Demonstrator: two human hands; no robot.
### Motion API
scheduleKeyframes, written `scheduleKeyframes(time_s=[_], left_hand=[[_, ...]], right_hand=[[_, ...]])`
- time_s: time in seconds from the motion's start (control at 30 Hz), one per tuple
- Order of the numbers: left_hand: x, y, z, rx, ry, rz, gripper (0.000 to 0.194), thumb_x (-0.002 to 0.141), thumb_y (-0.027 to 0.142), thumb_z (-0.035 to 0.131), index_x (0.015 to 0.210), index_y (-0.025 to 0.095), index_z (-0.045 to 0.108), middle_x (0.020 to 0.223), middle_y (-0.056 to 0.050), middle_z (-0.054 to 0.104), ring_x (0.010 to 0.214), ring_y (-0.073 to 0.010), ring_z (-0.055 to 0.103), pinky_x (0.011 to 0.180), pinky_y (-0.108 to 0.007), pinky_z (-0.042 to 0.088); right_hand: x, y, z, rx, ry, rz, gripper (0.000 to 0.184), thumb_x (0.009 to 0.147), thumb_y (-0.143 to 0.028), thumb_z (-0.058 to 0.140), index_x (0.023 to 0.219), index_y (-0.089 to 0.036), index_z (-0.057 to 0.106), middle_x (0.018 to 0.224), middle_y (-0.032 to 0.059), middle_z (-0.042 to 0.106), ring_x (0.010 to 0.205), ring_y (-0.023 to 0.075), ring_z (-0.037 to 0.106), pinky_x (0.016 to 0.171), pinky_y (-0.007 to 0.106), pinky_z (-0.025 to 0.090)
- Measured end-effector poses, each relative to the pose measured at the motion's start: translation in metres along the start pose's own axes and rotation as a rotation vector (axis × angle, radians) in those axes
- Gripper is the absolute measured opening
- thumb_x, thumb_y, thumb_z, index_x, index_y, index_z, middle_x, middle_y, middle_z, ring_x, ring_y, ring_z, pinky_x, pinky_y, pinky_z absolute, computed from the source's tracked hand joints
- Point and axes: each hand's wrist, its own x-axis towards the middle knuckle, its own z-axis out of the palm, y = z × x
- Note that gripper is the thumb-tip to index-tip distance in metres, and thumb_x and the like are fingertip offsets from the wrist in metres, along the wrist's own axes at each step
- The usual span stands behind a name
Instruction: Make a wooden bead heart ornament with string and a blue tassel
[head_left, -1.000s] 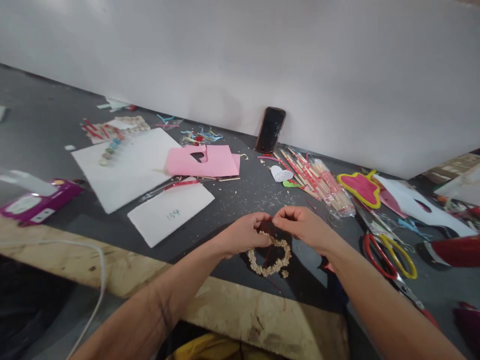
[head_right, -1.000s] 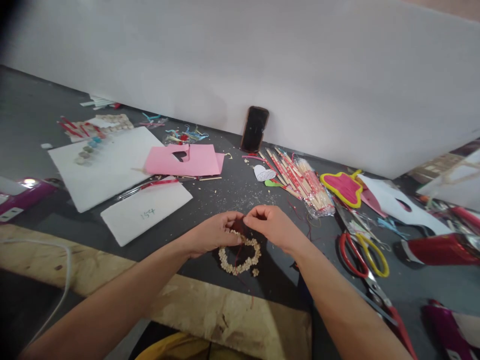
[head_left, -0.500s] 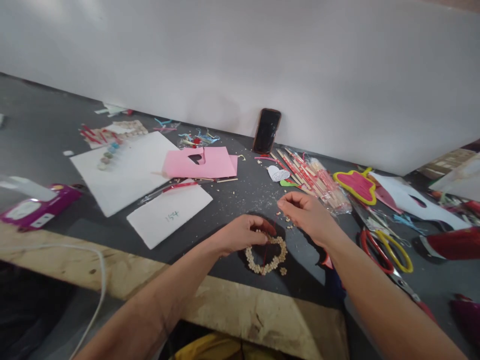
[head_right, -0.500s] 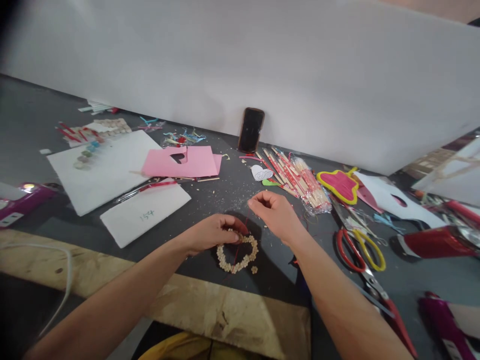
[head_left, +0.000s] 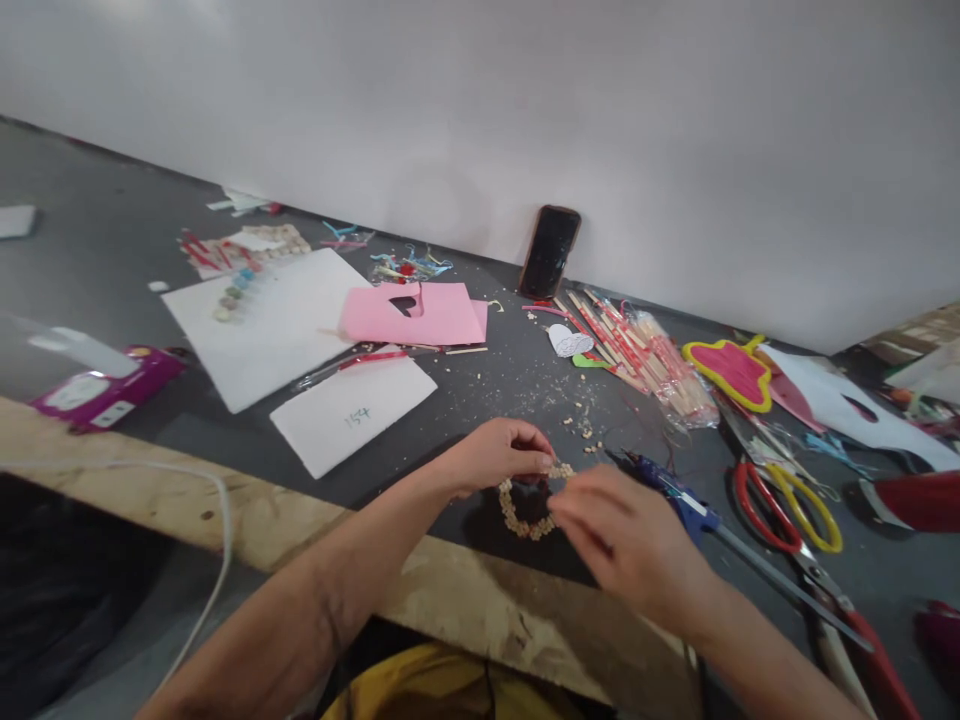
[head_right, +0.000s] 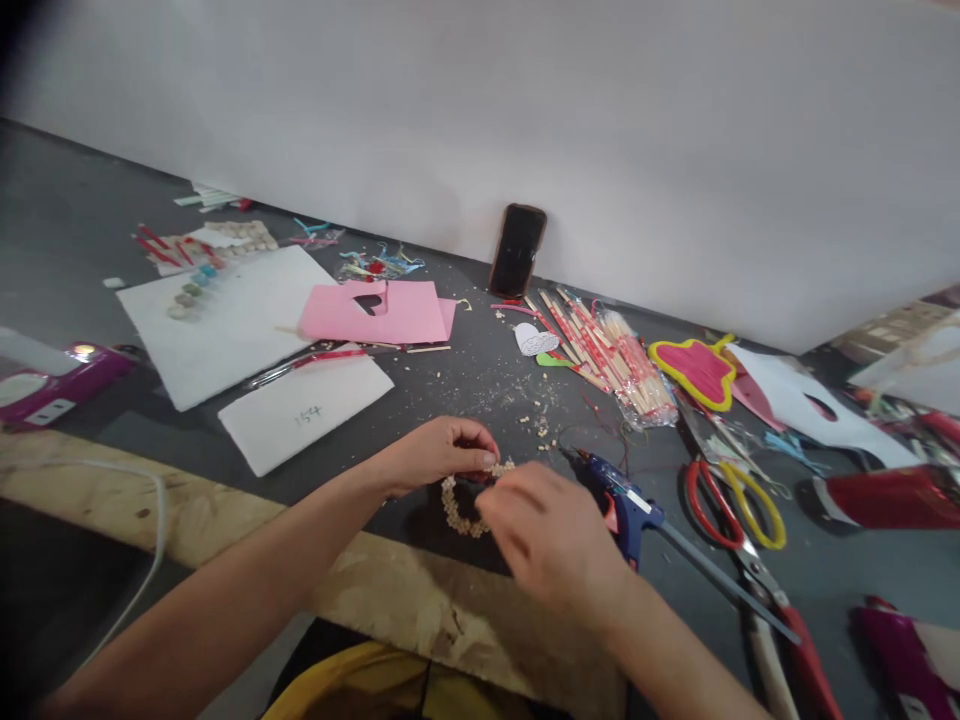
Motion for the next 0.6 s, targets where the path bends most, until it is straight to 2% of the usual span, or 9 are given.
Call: scheduleKeyframes(time_s=[0.1, 0.23, 0.47, 0.6], left_hand=[[0.000, -0.002, -0.001, -0.016, -0.014, 0.002, 0.015, 0.072, 0.028, 0.066, 0.076, 0.014, 0.063, 0.064, 0.003, 0.060, 0.060, -0.0088, 0.052, 0.064, -0.023, 0.044], [0.000, -0.002, -0.001, -0.032, -0.016, -0.012, 0.016, 0.072, 0.030, 0.066, 0.076, 0.014, 0.062, 0.065, 0.002, 0.060, 0.060, -0.0090, 0.053, 0.067, -0.025, 0.046], [0.000, 0.001, 0.001, -0.057, -0.012, -0.019, 0.018, 0.070, 0.031, 0.067, 0.073, 0.014, 0.061, 0.065, 0.003, 0.059, 0.063, -0.0106, 0.055, 0.071, -0.027, 0.047], [0.001, -0.001, 0.000, -0.055, -0.021, -0.016, 0.017, 0.071, 0.030, 0.066, 0.074, 0.014, 0.061, 0.064, 0.004, 0.057, 0.060, -0.0090, 0.052, 0.069, -0.025, 0.046]], right_hand=[[-0.014, -0.018, 0.020, -0.169, -0.111, -0.095, 0.020, 0.084, -0.014, 0.051, 0.099, -0.021, 0.062, 0.085, 0.0043, 0.063, 0.081, 0.0194, 0.053, 0.073, 0.034, 0.041], [-0.012, -0.027, 0.037, -0.294, -0.136, -0.086, 0.017, 0.080, -0.015, 0.056, 0.094, -0.021, 0.063, 0.084, 0.0046, 0.063, 0.080, 0.0210, 0.050, 0.069, 0.036, 0.036], [-0.010, -0.023, 0.048, -0.359, -0.134, -0.083, 0.009, 0.077, -0.016, 0.060, 0.085, -0.020, 0.062, 0.080, 0.0038, 0.062, 0.078, 0.0212, 0.048, 0.070, 0.037, 0.033], [-0.008, -0.021, 0.047, -0.304, -0.077, -0.046, 0.007, 0.083, -0.016, 0.055, 0.082, -0.020, 0.061, 0.077, 0.0032, 0.061, 0.076, 0.0206, 0.049, 0.069, 0.036, 0.035]])
